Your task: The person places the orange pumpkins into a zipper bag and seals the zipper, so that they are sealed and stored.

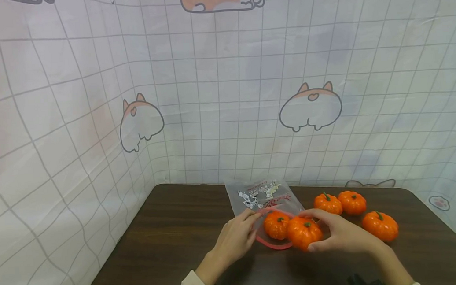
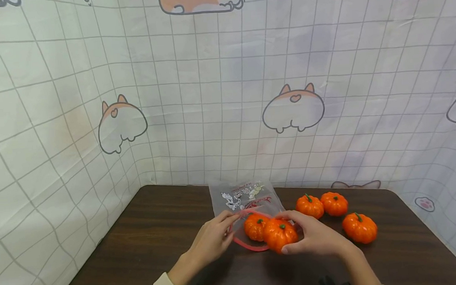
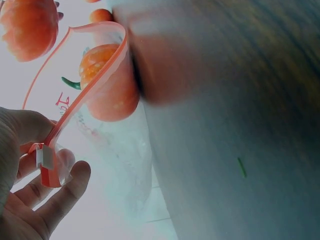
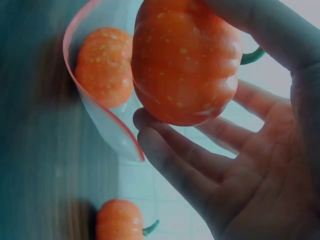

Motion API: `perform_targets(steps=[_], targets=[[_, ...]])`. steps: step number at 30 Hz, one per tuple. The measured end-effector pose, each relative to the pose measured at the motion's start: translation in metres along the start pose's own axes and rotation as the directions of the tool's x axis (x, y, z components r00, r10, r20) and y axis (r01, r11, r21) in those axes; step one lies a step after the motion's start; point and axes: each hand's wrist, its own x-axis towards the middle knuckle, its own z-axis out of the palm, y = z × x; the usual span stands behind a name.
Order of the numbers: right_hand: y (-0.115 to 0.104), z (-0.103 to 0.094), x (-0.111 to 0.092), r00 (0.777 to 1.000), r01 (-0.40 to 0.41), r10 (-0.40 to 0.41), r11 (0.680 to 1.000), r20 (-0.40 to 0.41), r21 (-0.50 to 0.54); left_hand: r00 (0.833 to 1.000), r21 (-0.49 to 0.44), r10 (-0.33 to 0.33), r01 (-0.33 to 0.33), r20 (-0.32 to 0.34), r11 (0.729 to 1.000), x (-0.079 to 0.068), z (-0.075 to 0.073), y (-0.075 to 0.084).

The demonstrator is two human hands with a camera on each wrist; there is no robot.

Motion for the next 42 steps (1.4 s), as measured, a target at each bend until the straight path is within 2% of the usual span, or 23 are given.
perform_targets(steps=[8, 17, 25, 33, 42], targets=[[0.002, 0.011, 0.006, 1.0, 0.01, -0.01, 1.0, 0.015, -0.019, 1.0, 0.005, -0.007, 0.007, 0.005, 1.0, -0.001, 0.001, 0.0], [0.006, 0.02, 0.013, 0.996, 0.081, -0.081, 0.997, 0.045, 0.002, 1.0, 0.006, -0.008, 0.008, 0.001, 1.0, 0.0, 0.0, 0.0], [0.008, 0.025, 0.017, 0.997, 0.07, -0.067, 0.994, 0.046, -0.085, 1.0, 0.009, -0.003, 0.003, -0.007, 1.0, 0.0, 0.0, 0.0], [0.008, 0.031, 0.019, 0.999, 0.047, -0.045, 0.986, 0.012, -0.163, 1.0, 0.003, 0.016, -0.016, -0.018, 1.0, -0.001, 0.002, 0.001], [0.011, 0.038, 0.025, 0.998, 0.06, -0.064, 0.97, -0.011, -0.234, 1.0, 0.01, 0.021, -0.021, -0.007, 1.0, 0.0, 0.003, 0.003]])
